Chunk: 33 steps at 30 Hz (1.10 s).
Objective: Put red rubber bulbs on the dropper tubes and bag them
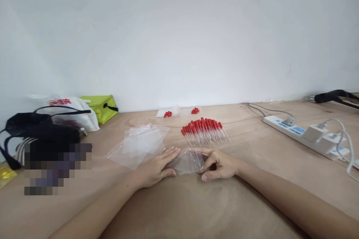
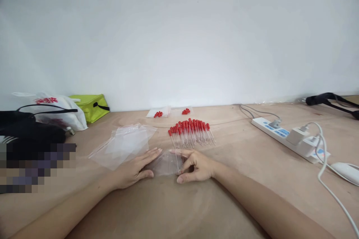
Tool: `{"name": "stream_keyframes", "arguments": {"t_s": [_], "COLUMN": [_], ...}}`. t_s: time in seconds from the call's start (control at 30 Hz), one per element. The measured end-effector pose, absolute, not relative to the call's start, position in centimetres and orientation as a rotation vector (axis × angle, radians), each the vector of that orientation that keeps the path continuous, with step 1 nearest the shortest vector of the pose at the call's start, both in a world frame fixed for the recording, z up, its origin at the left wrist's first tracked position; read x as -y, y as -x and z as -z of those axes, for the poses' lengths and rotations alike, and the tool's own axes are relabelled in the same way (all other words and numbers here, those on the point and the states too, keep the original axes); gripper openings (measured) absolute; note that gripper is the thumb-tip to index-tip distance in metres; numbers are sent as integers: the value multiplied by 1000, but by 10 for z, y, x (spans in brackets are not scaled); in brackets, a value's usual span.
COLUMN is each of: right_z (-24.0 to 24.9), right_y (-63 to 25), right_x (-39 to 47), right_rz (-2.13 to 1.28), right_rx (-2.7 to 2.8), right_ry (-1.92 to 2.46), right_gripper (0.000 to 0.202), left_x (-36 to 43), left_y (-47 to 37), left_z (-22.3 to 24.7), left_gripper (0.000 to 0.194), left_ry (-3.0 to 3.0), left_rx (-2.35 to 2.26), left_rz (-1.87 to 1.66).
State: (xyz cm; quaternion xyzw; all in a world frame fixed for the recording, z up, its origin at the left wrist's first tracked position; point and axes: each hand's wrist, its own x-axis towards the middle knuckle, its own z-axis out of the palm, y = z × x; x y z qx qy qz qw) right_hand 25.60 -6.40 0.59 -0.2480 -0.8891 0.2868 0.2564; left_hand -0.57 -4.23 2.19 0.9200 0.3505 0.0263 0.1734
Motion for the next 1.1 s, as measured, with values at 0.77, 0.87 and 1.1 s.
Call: {"name": "stream_keyframes", "arguments": {"t_s": [0.77,0.87,1.1], "right_z": [-16,-17,-32], "right_y": [-256,-252,-268], "right_x": [-68,-75,-55], "right_rz": [-294,-332,-439], "right_rx": [1319,1281,1221], "right_ry": [1811,1814,1623], "right_gripper": [13,2,11], "left_x": [39,39,40], "left_y": [4,4,3], "left_z": [-20,-21,-21], "left_gripper": [68,69,69], "left_ry": [-2716,-2716,-2706], "left_rx": [-927,-927,-935], "left_rz": [70,58,49]}}
